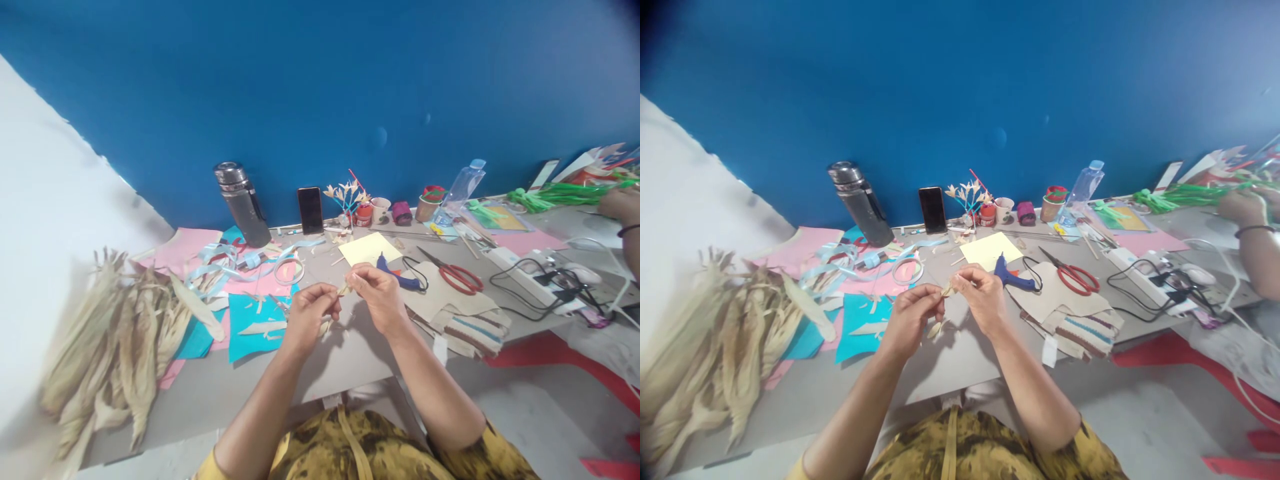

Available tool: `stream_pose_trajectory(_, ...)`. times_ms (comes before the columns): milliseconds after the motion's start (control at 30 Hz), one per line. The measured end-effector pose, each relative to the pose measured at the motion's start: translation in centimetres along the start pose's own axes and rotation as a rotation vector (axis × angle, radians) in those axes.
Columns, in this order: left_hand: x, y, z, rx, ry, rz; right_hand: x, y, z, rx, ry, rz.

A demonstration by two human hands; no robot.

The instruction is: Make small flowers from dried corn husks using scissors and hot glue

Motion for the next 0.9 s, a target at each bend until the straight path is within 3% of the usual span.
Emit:
stream_pose_trajectory(200,0.0,0.1,-0.1,-0.035,-0.059,0.146,-0.1,0.1,0.0,-0.024,-0.026,-0.011)
stream_pose_trajectory(400,-0.6,0.0,-0.8,-0.090,-0.021,0.099,-0.3,-0.1,0.0,-0.040,-0.086,0.001)
stream_pose_trajectory(667,-0.4,1.1,-0.7,-0.077,-0.103,-0.052,-0.7,-0.5,-0.2,-0.066,-0.180,-0.006)
stream_pose_trajectory(900,-0.1,0.8,-0.7,-0.050,0.025,-0.076,-0.5,-0.3,-0.1,-0.153,-0.021,0.021)
Point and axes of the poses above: each hand's wrist, its own z-axis away from the middle knuckle, its own x-axis out of the palm, y = z × x, the point moved 1 cm from there along -z, towards the middle knuckle, and after that the axes turned 4 degrees about -x, right-handed, at the moved point
